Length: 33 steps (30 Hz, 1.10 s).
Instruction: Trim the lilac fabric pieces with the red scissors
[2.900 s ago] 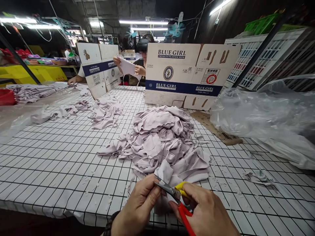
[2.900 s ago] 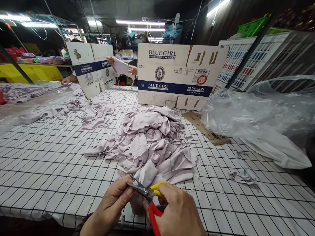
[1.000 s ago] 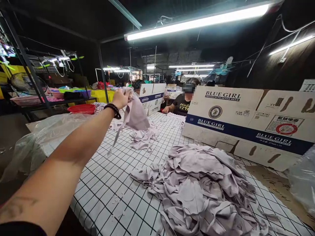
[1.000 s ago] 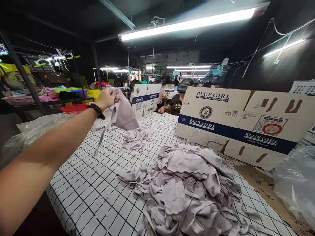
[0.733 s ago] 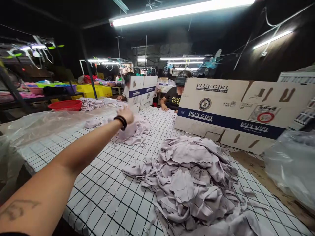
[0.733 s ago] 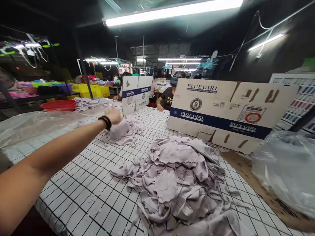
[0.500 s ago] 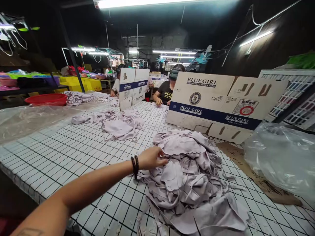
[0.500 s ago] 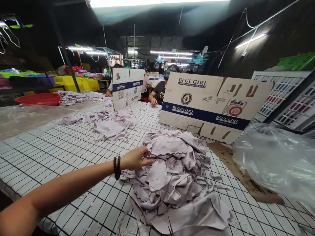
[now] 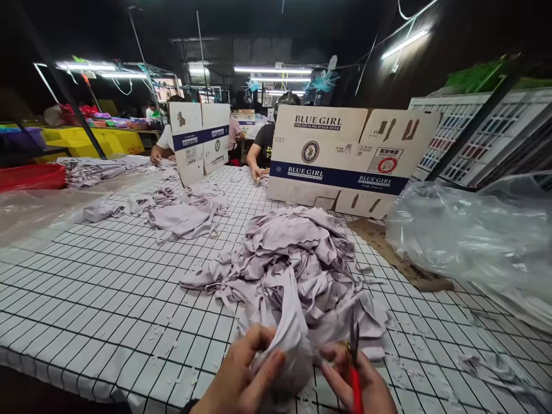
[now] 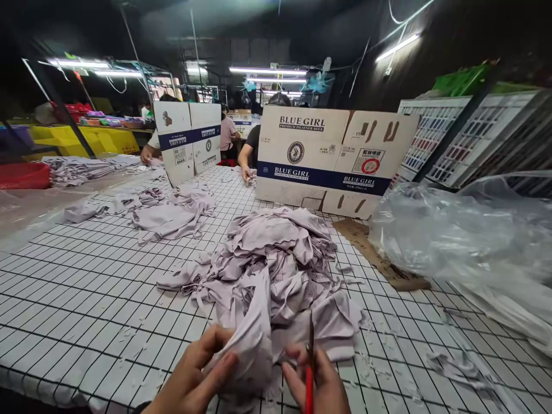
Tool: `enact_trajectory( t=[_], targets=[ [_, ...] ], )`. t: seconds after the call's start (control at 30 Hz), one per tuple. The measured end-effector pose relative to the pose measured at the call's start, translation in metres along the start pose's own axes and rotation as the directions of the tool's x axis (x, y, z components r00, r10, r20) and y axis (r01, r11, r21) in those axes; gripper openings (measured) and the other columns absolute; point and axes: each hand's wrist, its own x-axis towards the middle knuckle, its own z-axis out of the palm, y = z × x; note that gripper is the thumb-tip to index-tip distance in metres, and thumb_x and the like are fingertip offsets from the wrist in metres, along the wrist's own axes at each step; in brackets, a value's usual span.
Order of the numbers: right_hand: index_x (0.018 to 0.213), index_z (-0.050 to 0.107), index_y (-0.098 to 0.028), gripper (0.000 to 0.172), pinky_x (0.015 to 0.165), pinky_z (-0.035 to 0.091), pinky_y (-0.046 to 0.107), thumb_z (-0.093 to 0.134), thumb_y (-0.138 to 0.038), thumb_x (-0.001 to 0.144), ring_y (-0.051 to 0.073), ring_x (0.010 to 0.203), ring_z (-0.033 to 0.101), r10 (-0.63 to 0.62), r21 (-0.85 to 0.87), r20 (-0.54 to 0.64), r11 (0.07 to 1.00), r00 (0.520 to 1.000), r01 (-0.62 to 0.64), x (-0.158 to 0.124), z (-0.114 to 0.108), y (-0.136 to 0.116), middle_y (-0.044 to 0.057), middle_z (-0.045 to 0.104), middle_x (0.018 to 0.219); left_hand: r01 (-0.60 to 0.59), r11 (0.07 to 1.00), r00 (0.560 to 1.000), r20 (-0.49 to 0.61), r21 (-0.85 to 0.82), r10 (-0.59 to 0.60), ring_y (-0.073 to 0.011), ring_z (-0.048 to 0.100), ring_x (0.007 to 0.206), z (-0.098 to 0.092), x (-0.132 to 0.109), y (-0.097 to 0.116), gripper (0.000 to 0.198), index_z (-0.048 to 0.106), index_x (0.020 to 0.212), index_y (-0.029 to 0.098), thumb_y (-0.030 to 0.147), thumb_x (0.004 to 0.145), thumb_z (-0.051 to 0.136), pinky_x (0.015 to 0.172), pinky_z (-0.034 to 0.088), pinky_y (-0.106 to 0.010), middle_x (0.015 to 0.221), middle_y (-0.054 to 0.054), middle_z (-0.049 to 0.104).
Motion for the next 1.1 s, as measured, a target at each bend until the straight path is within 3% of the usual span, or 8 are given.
enact_trajectory(
  t=[0.13,0.3,0.43,0.57,0.73,0.83,0.93,1.1],
  targets=[
    [0.079,0.053,-0.021,0.039,0.057,0.048,0.026,0.079,-0.047,0.065,0.014,0.061,0.056,0.029,0.111,0.1,0.993,0.995,-0.04,0.015,0.035,-0.026,0.002,0.065,0.085,0.203,0.979,0.979,-0.025,-0.023,-0.204,-0.0153,0.045,0.068,0.017,-0.012,-0.02,0.035,0.048,0.08,0.02,0.053,0.09,0.048,0.064,0.039,-0.025,0.072,0.001,0.049],
    [0.073,0.054,-0.02,0.036,0.054,0.043,0.022,0.083,-0.038,0.06,0.012,0.056,0.047,-0.021,0.042,0.029,0.999,0.999,0.02,0.025,0.051,-0.037,-0.006,0.051,0.062,0.198,0.977,0.98,0.004,0.082,-0.199,-0.0139,0.04,0.065,0.014,-0.013,-0.031,0.035,0.042,0.078,0.021,0.051,0.084,0.059,0.061,0.035,-0.023,0.07,0.003,0.043],
    [0.073,0.052,-0.022,0.034,0.058,0.044,0.02,0.081,-0.037,0.064,0.012,0.064,0.049,-0.08,0.209,-0.084,0.973,0.993,0.096,0.018,0.014,-0.04,-0.005,0.051,0.071,0.265,0.959,0.961,-0.108,0.102,-0.254,-0.0165,0.051,0.072,-0.008,-0.006,-0.029,0.032,0.048,0.094,0.021,0.052,0.089,0.05,0.066,0.041,-0.024,0.084,-0.001,0.056],
    [0.074,0.053,-0.026,0.03,0.074,0.051,0.027,0.08,-0.038,0.066,0.02,0.086,0.056,-0.144,0.24,-0.186,0.952,0.972,0.187,0.004,-0.043,-0.037,0.0,0.054,0.084,0.274,0.851,0.958,-0.048,0.448,-0.283,-0.025,0.061,0.089,-0.024,0.007,-0.031,0.02,0.059,0.094,0.021,0.039,0.086,0.057,0.076,0.046,-0.031,0.093,-0.005,0.066],
    [0.08,0.052,-0.029,0.025,0.067,0.054,0.033,0.073,-0.039,0.072,0.024,0.081,0.06,-0.075,0.258,-0.135,0.96,0.988,0.108,-0.008,-0.07,-0.032,0.002,0.055,0.086,0.03,0.715,0.957,-0.226,0.698,0.18,-0.0325,0.053,0.115,-0.007,0.027,-0.019,0.036,0.053,0.123,0.017,0.023,0.088,0.054,0.095,0.044,-0.049,0.123,-0.016,0.057],
    [0.078,0.051,-0.027,0.027,0.069,0.054,0.032,0.073,-0.041,0.071,0.024,0.08,0.062,-0.058,0.27,-0.072,0.96,0.996,0.076,-0.014,-0.06,-0.037,0.002,0.055,0.083,-0.296,0.687,0.931,0.041,0.663,0.362,-0.0273,0.05,0.124,0.017,0.052,0.002,0.042,0.049,0.132,0.02,0.016,0.09,0.051,0.105,0.04,-0.046,0.135,-0.014,0.053],
    [0.078,0.052,-0.027,0.025,0.068,0.054,0.032,0.073,-0.04,0.072,0.022,0.079,0.06,-0.089,0.262,0.005,0.961,0.996,0.085,-0.022,-0.053,-0.046,0.001,0.054,0.082,-0.519,0.611,0.855,0.353,0.597,0.381,-0.0274,0.047,0.128,0.039,0.086,0.021,0.041,0.052,0.131,0.021,0.014,0.09,0.054,0.11,0.034,-0.047,0.135,-0.011,0.057],
    [0.074,0.06,-0.026,0.022,0.068,0.054,0.03,0.077,-0.039,0.07,0.021,0.077,0.06,-0.067,0.12,-0.001,0.991,0.998,0.066,-0.037,-0.074,-0.055,0.003,0.058,0.079,-0.576,0.669,0.741,0.646,0.47,0.184,-0.0214,0.067,0.081,0.039,0.114,0.043,0.019,0.072,0.09,0.016,0.026,0.093,0.056,0.08,0.05,-0.031,0.084,-0.007,0.073]
  ],
)
